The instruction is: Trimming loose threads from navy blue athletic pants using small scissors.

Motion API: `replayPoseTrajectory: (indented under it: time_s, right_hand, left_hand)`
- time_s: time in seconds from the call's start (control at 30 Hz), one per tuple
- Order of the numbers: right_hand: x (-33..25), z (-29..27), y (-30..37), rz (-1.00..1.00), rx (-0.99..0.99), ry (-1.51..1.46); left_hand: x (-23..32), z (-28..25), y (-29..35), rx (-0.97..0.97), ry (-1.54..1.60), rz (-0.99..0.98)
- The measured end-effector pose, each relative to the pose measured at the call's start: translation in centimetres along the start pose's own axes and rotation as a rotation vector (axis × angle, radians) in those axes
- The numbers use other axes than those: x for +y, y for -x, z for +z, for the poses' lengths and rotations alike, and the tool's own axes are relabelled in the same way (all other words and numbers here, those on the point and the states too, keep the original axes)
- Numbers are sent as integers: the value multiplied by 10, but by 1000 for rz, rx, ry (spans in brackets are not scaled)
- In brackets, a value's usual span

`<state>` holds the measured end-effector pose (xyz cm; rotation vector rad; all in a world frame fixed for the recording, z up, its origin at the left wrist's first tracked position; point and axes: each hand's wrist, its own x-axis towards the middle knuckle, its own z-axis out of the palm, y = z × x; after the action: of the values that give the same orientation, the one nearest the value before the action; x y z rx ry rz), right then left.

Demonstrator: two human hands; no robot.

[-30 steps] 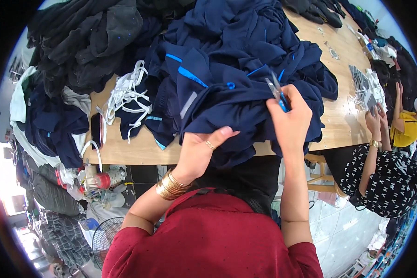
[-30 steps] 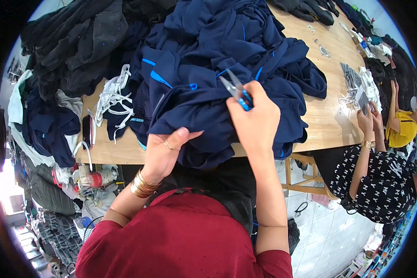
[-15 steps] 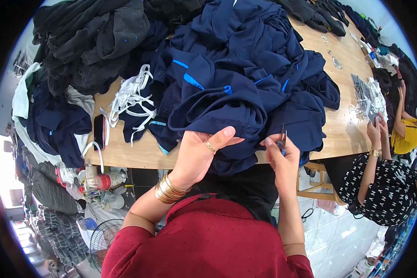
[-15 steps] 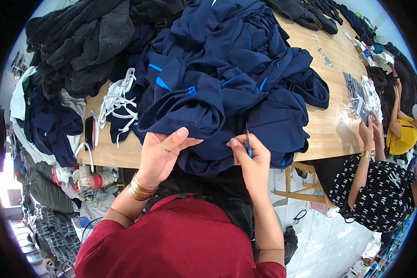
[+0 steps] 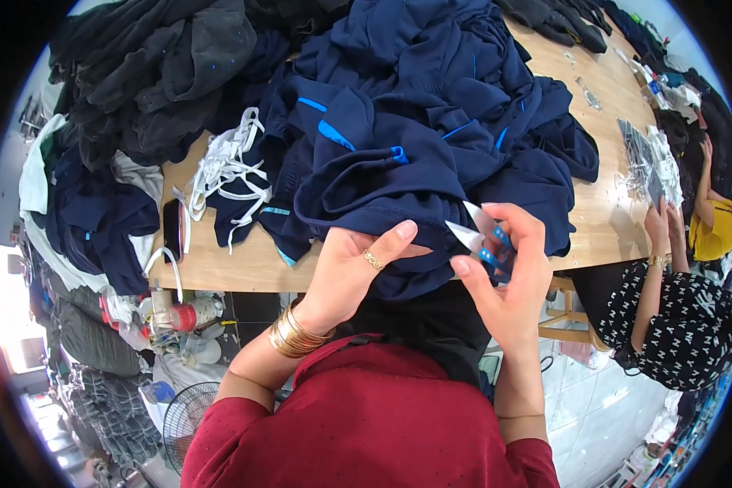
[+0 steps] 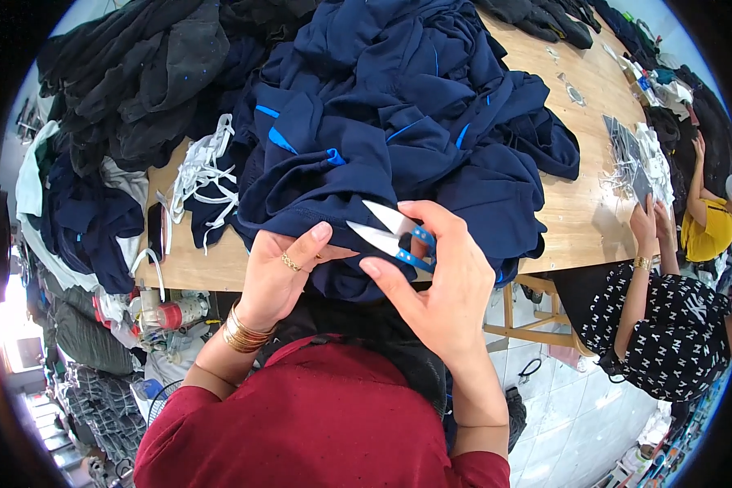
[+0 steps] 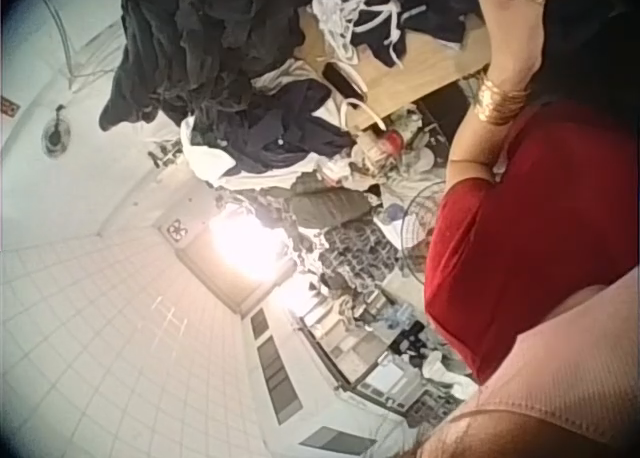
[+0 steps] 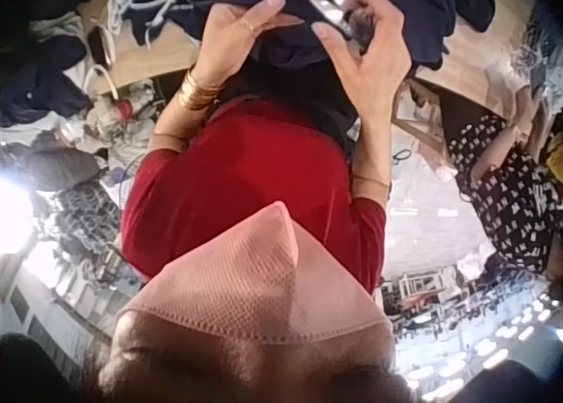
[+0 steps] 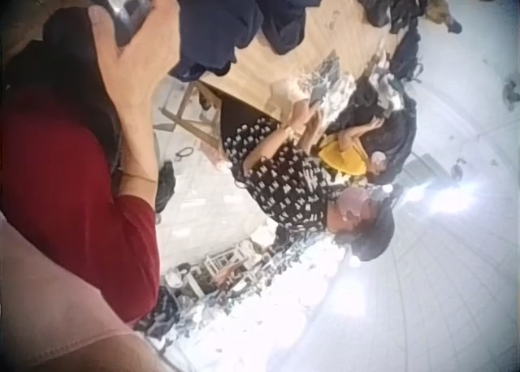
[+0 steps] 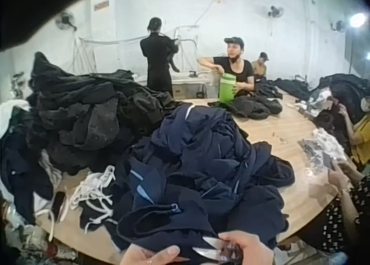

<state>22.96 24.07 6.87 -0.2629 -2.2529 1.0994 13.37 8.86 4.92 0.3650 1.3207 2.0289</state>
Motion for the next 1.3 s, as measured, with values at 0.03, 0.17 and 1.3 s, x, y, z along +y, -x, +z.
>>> replayPoseTrajectory:
  time_s: [0.03,0.17,1.3]
  right_hand:
    - [2,1,1,-6,-11,38]
    - [6,0,1,-76,6,136]
    - [5,-3,0,-32,-14,162]
  left_hand:
    - [0,0,0,1,0,-2]
    - [2,0,-1,-9,22,-2]
    - [-1,1,-3,-11,14,-9]
